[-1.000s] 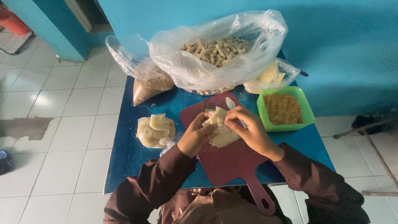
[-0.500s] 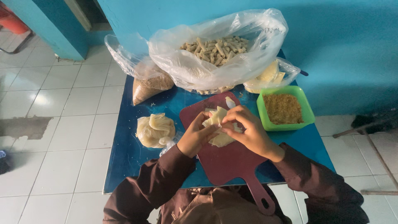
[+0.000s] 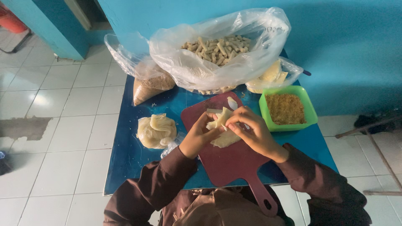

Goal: The person sits at a table and folds thin pastry wrappers around a brown filling. They take a wrapper, add filling from a green container with a spoon, fold the wrapper closed by hand, and place the finished filled pastry into a large plastic bag holding many similar pieces.

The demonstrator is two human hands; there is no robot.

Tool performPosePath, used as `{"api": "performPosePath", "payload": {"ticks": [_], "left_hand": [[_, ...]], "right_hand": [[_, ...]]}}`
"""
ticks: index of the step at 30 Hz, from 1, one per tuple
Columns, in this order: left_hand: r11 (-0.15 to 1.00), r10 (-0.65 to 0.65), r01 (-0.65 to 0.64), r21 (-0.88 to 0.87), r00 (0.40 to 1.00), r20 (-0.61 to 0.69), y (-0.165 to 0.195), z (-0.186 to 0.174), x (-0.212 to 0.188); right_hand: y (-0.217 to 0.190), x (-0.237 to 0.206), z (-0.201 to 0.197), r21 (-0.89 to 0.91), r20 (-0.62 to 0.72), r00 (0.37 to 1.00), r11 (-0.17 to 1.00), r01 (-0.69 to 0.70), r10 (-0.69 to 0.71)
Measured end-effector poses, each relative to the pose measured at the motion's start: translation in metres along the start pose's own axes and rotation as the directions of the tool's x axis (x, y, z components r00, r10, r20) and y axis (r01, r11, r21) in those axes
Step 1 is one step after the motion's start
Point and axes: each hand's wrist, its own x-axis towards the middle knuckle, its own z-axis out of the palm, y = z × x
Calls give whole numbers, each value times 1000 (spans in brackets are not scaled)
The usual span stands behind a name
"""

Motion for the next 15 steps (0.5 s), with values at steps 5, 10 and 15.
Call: {"api": "performPosePath", "payload": {"ticks": [5,10,15], "left_hand": [[998,23,-24,63,1000,15,4,1,-1],[997,23,-25,71,1000,18,10,5,-2],[997,45,-48,62,998,45,10,7,-4]], "right_hand": [[1,1,0,13,11,1000,1000,-4,4],[-1,2,1,29,4,1000,999,-21,21],[-7,3,3,-149,-73,994,987,68,-79]]}}
